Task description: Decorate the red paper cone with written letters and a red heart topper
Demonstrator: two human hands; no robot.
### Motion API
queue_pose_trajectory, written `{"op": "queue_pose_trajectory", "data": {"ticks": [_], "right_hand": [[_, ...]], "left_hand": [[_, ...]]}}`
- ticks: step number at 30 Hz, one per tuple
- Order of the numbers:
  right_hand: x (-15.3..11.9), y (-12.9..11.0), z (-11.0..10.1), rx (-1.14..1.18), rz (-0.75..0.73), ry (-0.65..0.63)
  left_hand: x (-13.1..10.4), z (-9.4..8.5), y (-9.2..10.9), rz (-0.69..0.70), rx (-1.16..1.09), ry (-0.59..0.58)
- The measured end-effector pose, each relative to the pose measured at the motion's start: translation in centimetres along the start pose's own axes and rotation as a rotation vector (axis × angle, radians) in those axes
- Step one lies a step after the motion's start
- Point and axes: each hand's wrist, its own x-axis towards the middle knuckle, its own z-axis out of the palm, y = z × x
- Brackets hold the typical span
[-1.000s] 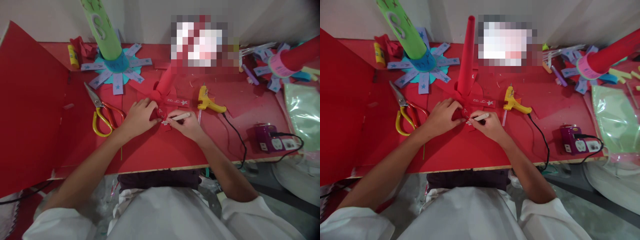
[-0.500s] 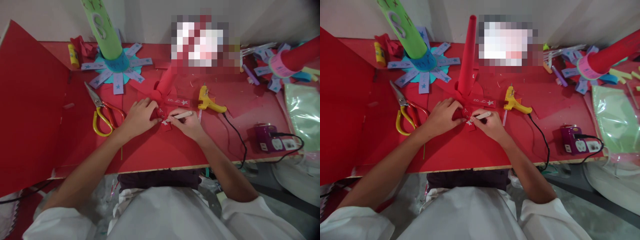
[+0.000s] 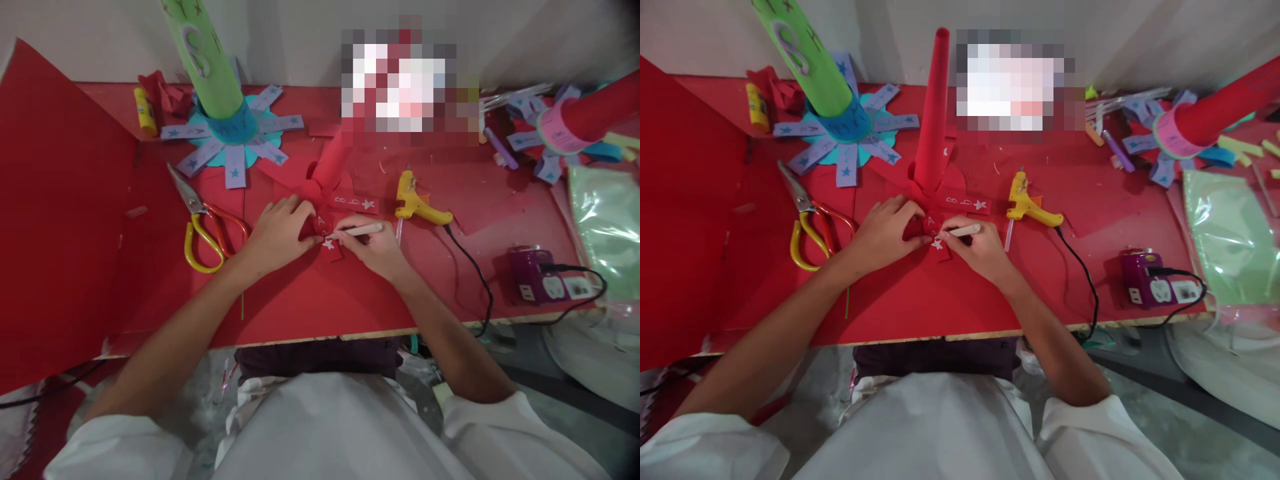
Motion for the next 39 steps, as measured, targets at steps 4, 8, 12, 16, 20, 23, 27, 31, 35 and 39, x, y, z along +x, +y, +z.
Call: {"op": "queue_pose_trajectory", "data": {"ticks": [4, 8, 12, 16, 20, 23, 27, 31, 35, 39], "right_hand": [[-0.01, -0.18, -0.08, -0.033, 0.004, -0.009], [0.0, -0.18, -0.16, -0.06, 0.001, -0.014], [0.01, -0.34, -0.2, -0.054, 0.006, -0.022], [0.01, -0.49, -0.21, -0.038, 0.007, -0.017], [0.02, -0.35, -0.18, -0.026, 0.017, -0.035], [0.03, -0.29, -0.17, -0.008, 0.014, -0.021], [0.01, -0.3, -0.16, 0.005, 0.012, -0.027], [-0.03, -0.17, -0.08, -0.01, 0.023, -0.014], [-0.02, -0.11, -0.02, 0.0, 0.038, -0.035], [0.01, -0.23, -0.06, 0.011, 0.032, -0.039]], "left_hand": [[0.01, -0.07, 0.1, -0.015, -0.011, -0.004], [0.01, -0.04, 0.09, -0.016, -0.02, -0.005], [0.01, -0.03, 0.06, -0.008, -0.01, -0.002], [0.0, -0.03, 0.04, -0.01, -0.006, -0.008], [-0.02, 0.02, 0.01, -0.007, -0.016, 0.0], [-0.02, 0.03, 0.02, -0.01, -0.003, 0.0], [0.0, 0.01, 0.02, -0.004, -0.007, -0.003], [0.0, 0.02, -0.01, -0.005, -0.016, -0.005], [0.0, 0.01, 0.0, -0.001, -0.007, -0.003], [0.0, -0.03, 0.03, -0.004, 0.001, -0.009]]}}
